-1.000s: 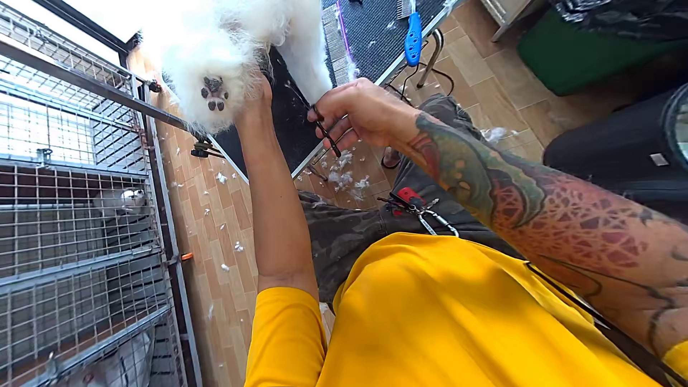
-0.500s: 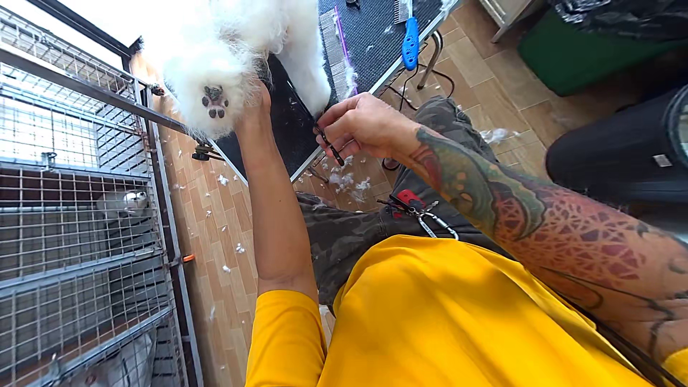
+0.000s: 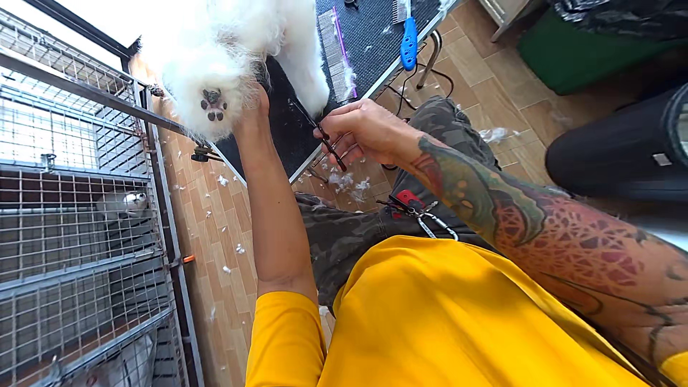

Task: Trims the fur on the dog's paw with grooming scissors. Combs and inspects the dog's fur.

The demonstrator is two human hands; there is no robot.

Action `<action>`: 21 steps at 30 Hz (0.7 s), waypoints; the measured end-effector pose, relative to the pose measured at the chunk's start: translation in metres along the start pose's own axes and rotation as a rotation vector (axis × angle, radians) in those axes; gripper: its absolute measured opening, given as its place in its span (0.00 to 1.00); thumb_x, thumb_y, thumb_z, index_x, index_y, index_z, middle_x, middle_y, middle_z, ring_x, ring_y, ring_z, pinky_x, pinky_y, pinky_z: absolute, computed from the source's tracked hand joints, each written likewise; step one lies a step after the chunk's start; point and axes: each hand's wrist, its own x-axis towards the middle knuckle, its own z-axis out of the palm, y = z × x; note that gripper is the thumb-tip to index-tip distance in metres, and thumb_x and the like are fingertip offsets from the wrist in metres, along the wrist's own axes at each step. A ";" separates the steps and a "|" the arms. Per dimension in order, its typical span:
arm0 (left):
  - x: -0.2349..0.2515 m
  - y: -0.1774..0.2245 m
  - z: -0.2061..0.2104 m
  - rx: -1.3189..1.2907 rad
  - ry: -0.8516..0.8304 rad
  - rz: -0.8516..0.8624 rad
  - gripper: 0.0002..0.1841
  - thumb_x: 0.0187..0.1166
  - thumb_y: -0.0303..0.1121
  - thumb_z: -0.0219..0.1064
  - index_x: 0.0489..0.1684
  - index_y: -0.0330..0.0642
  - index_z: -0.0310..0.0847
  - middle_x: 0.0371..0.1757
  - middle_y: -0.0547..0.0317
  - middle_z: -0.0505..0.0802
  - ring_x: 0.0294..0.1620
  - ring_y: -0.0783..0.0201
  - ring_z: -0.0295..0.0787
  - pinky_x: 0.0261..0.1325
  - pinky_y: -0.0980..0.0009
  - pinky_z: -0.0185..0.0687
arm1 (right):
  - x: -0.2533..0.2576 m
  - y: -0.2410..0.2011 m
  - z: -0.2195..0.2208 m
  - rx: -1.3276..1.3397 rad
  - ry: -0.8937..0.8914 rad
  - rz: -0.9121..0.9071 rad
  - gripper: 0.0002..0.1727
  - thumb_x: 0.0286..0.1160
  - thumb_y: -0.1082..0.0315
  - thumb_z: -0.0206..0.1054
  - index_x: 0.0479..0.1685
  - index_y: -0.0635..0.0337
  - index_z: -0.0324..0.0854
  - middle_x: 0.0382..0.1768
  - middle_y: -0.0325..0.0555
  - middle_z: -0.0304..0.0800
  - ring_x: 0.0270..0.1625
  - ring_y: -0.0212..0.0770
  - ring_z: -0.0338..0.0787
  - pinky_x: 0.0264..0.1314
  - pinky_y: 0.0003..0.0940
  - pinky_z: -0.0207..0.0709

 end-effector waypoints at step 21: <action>-0.001 -0.005 -0.005 0.009 0.021 0.052 0.17 0.69 0.10 0.62 0.55 0.27 0.68 0.44 0.50 0.82 0.48 0.68 0.80 0.54 0.74 0.81 | -0.002 0.007 -0.013 -0.018 -0.006 0.013 0.13 0.79 0.64 0.66 0.50 0.63 0.88 0.32 0.50 0.93 0.27 0.44 0.93 0.29 0.41 0.92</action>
